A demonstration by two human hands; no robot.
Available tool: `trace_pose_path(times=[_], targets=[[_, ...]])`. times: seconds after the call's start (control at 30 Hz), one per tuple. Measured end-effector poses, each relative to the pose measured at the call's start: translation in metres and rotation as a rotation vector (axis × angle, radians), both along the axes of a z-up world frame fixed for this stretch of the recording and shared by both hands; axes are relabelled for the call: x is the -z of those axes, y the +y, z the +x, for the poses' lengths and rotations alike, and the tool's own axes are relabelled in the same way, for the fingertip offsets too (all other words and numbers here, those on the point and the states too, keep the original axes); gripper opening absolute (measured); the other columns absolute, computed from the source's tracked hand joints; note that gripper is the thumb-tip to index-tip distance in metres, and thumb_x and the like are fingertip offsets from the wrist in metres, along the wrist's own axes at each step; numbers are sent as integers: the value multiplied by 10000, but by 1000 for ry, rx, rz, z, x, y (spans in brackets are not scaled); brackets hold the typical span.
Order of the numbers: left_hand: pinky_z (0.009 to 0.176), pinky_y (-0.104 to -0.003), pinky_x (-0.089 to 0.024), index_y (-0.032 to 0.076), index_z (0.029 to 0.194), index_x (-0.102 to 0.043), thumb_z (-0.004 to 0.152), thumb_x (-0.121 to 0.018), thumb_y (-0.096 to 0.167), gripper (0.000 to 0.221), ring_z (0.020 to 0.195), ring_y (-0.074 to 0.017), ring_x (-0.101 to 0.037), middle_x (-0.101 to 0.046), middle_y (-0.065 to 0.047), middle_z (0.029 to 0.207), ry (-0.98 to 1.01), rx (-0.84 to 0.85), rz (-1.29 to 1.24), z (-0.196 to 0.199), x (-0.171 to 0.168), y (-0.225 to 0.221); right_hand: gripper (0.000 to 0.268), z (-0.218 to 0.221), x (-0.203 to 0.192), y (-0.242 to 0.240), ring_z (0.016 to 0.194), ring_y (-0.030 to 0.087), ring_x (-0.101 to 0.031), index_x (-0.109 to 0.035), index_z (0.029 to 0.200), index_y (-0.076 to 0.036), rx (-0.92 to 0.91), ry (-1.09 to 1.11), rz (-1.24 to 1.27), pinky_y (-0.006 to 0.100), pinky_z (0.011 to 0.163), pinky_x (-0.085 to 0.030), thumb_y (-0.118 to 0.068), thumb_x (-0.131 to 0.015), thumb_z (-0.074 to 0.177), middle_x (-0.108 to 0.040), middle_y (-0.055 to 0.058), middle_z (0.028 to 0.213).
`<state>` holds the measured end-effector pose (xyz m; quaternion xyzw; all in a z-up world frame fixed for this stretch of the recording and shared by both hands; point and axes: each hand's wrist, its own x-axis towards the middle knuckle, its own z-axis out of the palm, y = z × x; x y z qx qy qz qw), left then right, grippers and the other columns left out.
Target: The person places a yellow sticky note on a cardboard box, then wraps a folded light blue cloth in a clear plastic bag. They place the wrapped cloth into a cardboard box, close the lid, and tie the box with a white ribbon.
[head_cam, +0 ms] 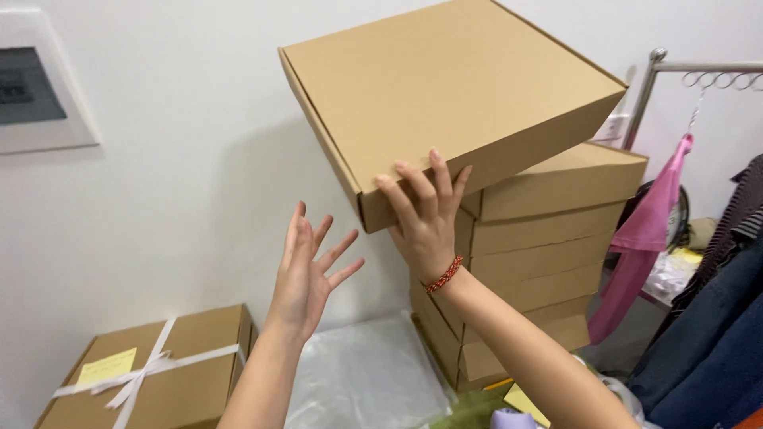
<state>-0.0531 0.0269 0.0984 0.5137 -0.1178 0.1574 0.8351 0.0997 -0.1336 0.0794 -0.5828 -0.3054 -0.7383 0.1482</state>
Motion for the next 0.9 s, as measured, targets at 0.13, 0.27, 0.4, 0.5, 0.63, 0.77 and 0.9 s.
trace_pose_path(times=[0.13,0.27,0.4,0.5,0.63,0.77,0.9], targets=[[1061,-723,-481,212,1725,-18,1006,-547,486,934,1477,-637,-349,-88,-306,1731,33,-31,4,-29,19,19,515,-29,66,59,1482,470,-424,-736,1380,-353,-93,-6,-56,880,1166,-199,-139,-823,920,-612,24,1448],[1040,-695,-531,228,1709,-227,972,-590,410,841,1376,-560,-515,-287,-242,1649,151,-158,-103,-42,73,53,466,-55,123,97,1484,403,-463,-709,1398,-433,-117,32,-131,849,1181,-213,-177,-745,1010,-639,-30,1464],[984,-652,-576,197,1690,-332,962,-598,385,798,1268,-505,-627,-465,-232,1550,304,-367,-85,-68,136,85,472,-83,172,107,1525,333,-472,-620,1464,-485,-163,77,-293,757,1253,-177,-219,-636,1075,-620,-64,1554],[1012,-702,-538,227,1676,-380,958,-611,432,781,1337,-530,-574,-450,-247,1604,419,-410,-59,-82,212,136,738,-85,213,75,1593,297,-368,-560,1537,-461,-131,233,-463,707,1294,-50,-276,-825,873,-518,-64,1657],[1036,-701,-509,205,1667,-397,939,-612,466,803,1338,-530,-562,-421,-217,1619,569,-412,-105,-88,296,162,792,-82,269,41,1574,288,-384,-562,1526,-435,-114,345,-507,711,1295,-54,-307,-836,794,-524,-45,1646],[1016,-690,-537,188,1652,-432,948,-656,493,800,1355,-529,-566,-390,-199,1660,681,-356,-141,-69,348,151,777,-68,333,19,1571,273,-383,-508,1581,-380,-86,501,-578,730,1292,-52,-298,-744,846,-511,-37,1631],[997,-600,-584,223,1663,-436,973,-696,496,786,1331,-470,-602,-394,-200,1658,752,-261,-121,-46,404,140,1044,-62,386,-2,1592,282,-328,-433,1619,-333,56,667,-672,745,1309,-69,-305,-870,671,-453,-31,1655]])
